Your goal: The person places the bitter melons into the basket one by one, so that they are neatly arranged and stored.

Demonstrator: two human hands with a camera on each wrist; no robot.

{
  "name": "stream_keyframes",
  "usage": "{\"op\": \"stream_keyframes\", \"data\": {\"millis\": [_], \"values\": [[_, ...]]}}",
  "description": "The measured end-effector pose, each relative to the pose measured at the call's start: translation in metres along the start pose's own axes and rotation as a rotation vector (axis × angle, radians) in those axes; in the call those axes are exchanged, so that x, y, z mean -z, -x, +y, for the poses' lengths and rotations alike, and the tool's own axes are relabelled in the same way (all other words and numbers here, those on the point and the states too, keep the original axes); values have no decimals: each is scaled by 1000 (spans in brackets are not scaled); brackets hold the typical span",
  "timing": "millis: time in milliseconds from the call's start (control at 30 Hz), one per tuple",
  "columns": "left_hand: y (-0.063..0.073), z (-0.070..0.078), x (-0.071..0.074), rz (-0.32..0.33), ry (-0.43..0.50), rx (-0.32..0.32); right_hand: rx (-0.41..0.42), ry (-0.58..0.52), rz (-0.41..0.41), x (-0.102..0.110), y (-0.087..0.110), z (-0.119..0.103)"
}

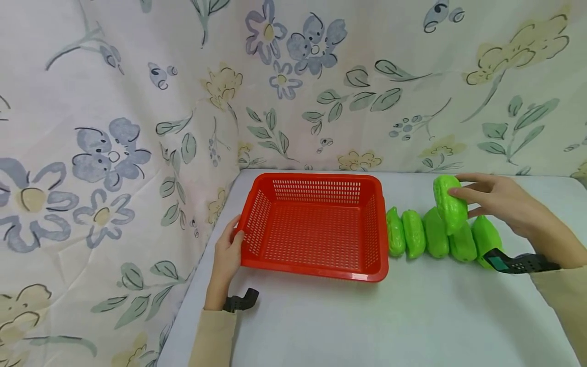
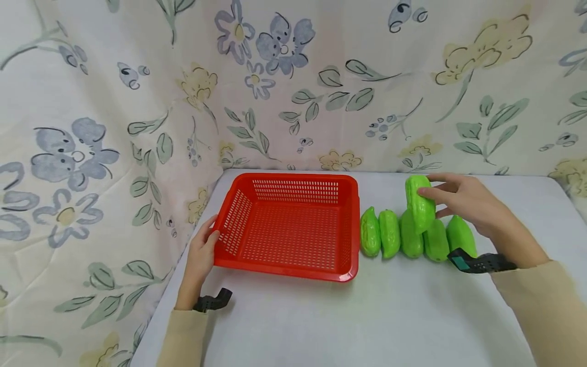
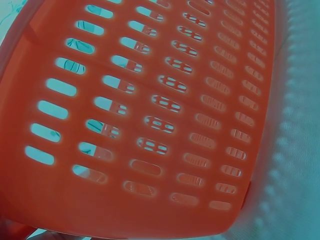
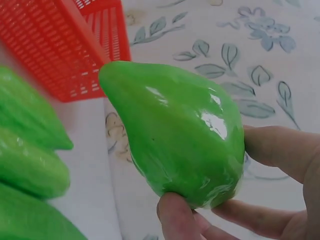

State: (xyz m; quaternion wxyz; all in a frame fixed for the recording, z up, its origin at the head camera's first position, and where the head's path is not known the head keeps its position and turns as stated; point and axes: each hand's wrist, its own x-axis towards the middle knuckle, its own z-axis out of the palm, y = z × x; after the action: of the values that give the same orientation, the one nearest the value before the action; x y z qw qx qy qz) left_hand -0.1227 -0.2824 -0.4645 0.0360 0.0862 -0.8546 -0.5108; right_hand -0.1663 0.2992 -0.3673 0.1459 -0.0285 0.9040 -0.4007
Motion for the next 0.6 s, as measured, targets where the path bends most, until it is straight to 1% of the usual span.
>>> {"op": "stream_keyframes", "data": {"millis": [133, 300, 500, 600], "values": [[0, 0, 0, 4, -2, -1, 16, -38, -14, -11, -9, -10], [-1, 0, -2, -1, 6, 17, 21, -64, -26, -28, -20, -25], [-1, -1, -2, 2, 13, 23, 52, -100, -49, -46, -30, -39], [-1, -1, -2, 7, 16, 22, 46, -112, -55, -54, -34, -45]]}}
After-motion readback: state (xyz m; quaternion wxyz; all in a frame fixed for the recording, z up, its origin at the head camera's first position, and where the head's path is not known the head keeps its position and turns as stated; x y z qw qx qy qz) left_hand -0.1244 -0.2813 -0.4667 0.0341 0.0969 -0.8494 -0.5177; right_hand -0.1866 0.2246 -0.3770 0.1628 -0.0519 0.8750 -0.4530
